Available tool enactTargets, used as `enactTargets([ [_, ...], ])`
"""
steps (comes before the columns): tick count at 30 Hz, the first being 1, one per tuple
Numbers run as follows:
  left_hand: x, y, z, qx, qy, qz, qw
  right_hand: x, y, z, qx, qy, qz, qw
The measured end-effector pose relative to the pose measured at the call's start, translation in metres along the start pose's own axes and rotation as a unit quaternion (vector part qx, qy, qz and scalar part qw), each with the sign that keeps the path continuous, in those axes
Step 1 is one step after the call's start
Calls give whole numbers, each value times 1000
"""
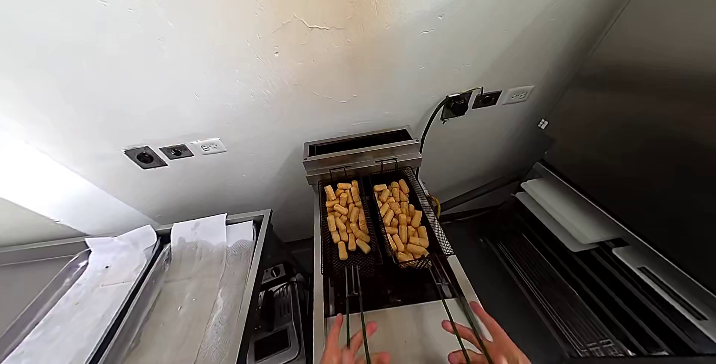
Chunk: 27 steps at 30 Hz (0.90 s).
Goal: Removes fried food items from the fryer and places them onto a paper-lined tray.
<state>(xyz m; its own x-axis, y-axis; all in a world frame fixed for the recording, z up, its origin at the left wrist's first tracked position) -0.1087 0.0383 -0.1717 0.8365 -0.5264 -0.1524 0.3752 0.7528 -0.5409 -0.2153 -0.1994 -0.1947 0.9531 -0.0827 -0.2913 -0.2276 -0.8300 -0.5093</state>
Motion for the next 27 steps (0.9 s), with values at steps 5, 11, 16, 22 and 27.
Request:
enactTargets([
  [5,42,19,-21,40,115,133,984,62,10,29,28,-153,152,976],
  [11,44,-6,38,96,89,109,985,51,-36,-53,-75,-99,140,982],
  [16,20,-19,33,68,81,96,990,24,-46,-44,-82,-85,131,984],
  [22,-30,-21,30,46,83,54,994,-19,-57,-12,-82,-91,140,983],
  [27,-64,-7,19,44,123,49,990,-47,-70,23,-69,-129,157,977],
])
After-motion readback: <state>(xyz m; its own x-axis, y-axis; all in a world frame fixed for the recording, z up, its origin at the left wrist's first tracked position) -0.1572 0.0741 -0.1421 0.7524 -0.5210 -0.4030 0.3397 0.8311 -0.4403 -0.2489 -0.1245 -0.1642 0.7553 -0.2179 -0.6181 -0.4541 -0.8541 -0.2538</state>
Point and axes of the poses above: each hand's wrist, its own x-axis towards the middle knuckle, its own y-axis out of the back of the hand, z = x × y, the point moved 8 cm from there along x, towards the middle knuckle, and after that the axes turned 8 degrees about -y, right-handed, at the moved point
